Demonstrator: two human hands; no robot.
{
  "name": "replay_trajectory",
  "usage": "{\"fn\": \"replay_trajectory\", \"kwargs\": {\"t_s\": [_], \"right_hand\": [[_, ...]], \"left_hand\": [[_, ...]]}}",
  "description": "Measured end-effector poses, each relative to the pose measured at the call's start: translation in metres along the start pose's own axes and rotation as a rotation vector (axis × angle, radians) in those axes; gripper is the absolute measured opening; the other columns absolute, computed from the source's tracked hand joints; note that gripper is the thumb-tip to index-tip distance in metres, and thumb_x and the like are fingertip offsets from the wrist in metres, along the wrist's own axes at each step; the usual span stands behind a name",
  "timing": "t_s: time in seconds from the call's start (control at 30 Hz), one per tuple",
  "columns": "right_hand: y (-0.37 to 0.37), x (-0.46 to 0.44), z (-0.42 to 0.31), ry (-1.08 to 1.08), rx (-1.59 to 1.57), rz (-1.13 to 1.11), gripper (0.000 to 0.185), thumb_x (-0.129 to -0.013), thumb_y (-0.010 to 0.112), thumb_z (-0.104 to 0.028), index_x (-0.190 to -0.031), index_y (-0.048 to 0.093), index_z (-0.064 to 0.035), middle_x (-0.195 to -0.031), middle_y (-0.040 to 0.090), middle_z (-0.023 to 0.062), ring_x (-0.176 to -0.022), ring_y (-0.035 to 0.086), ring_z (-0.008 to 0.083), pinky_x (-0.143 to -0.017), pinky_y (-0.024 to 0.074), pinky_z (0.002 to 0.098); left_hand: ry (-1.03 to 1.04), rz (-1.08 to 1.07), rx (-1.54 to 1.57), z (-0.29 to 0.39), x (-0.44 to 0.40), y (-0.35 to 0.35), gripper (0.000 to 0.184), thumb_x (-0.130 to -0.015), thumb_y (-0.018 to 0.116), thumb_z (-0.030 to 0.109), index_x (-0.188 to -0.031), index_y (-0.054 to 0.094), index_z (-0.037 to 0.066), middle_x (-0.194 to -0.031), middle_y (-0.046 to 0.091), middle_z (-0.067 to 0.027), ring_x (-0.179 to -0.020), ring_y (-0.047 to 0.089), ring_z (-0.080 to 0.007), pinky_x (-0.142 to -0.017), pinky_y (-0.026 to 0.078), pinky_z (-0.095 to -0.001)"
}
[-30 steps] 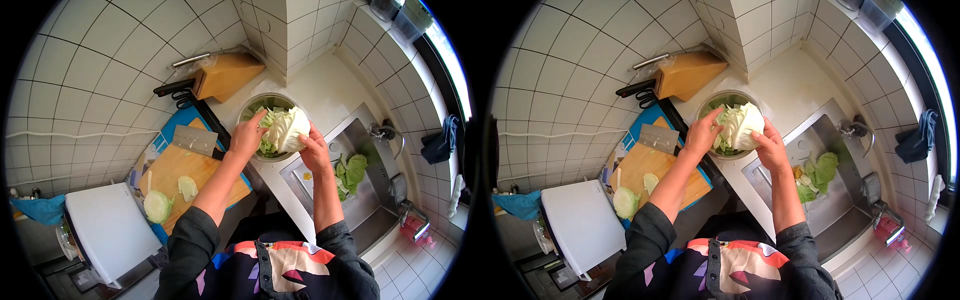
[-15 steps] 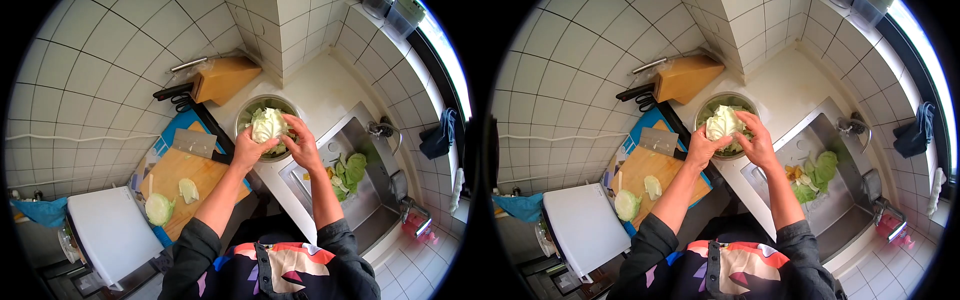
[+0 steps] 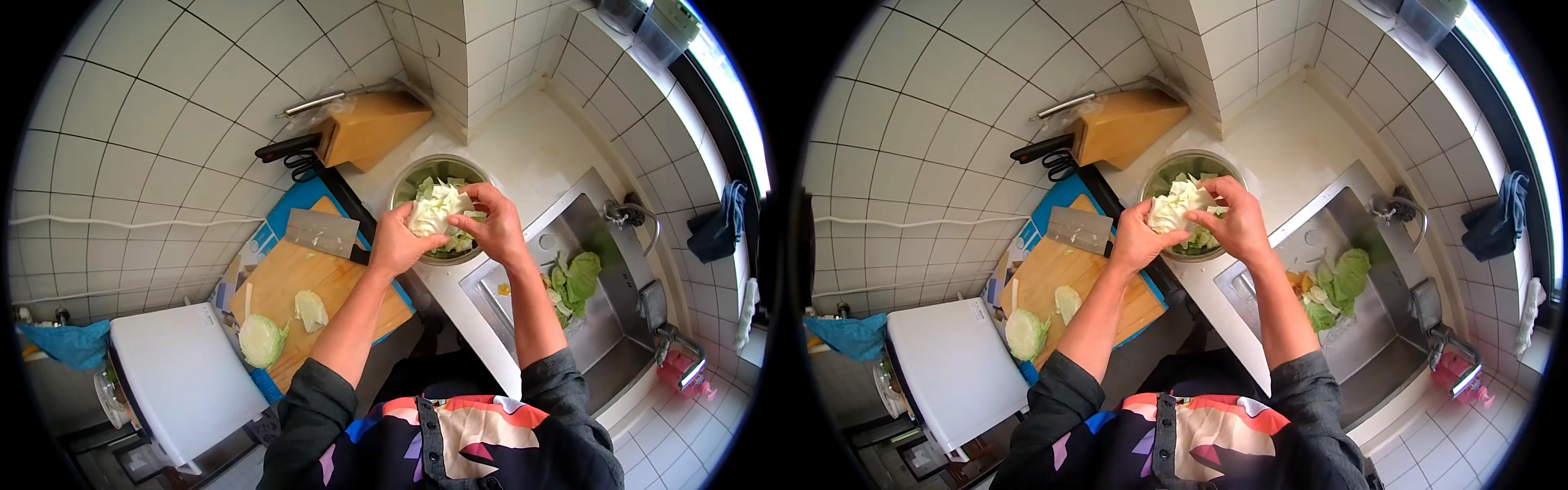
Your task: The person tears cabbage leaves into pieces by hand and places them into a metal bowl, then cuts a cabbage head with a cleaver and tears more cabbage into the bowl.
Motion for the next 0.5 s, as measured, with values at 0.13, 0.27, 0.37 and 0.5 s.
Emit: {"fn": "replay_trajectory", "kwargs": {"t_s": [0.13, 0.27, 0.37, 0.5], "right_hand": [[0.002, 0.004, -0.013, -0.082, 0.134, 0.048, 0.036, -0.064, 0.080, -0.015, -0.089, 0.057, -0.0021, -0.080, 0.056, 0.0072, -0.073, 0.052, 0.0196, -0.067, 0.0447, 0.0317], [0.004, 0.003, -0.028, -0.229, 0.177, 0.001, 0.032, -0.064, 0.079, -0.012, -0.085, 0.056, -0.0018, -0.074, 0.053, 0.0088, -0.066, 0.050, 0.0213, -0.061, 0.0435, 0.0322], [0.014, 0.002, -0.020, -0.015, 0.136, -0.160, 0.028, -0.066, 0.076, -0.009, -0.084, 0.055, -0.0011, -0.069, 0.050, 0.0098, -0.062, 0.049, 0.0228, -0.058, 0.0419, 0.0331], [0.017, 0.004, -0.028, -0.160, 0.160, -0.055, 0.017, -0.075, 0.069, -0.006, -0.080, 0.053, -0.0031, -0.065, 0.050, 0.0023, -0.057, 0.043, 0.0100, -0.051, 0.0382, 0.0258]], "left_hand": [[0.005, 0.039, -0.045, -0.003, 0.002, -0.007, 0.038, -0.059, 0.082, 0.011, -0.091, 0.063, -0.001, -0.082, 0.067, -0.0073, -0.074, 0.061, -0.0113, -0.069, 0.049, -0.0279], [0.003, 0.017, -0.060, -0.001, 0.008, -0.010, 0.038, -0.059, 0.081, 0.011, -0.091, 0.063, -0.001, -0.083, 0.067, -0.0074, -0.074, 0.061, -0.0111, -0.069, 0.049, -0.0279], [-0.002, 0.031, -0.059, 0.000, 0.009, -0.011, 0.036, -0.061, 0.080, 0.010, -0.091, 0.064, -0.001, -0.083, 0.067, -0.0078, -0.074, 0.060, -0.0105, -0.068, 0.049, -0.0278], [-0.038, 0.075, 0.106, 0.001, 0.007, -0.011, 0.038, -0.065, 0.079, 0.006, -0.099, 0.062, -0.002, -0.092, 0.066, -0.0055, -0.080, 0.060, -0.0095, -0.073, 0.049, -0.0256]]}}
Point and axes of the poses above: each hand's wrist, its own x-axis away from the middle knuckle, its own y-axis out of the palm, z = x × y, the point moved 7 cm from there along -x, towards the middle knuckle
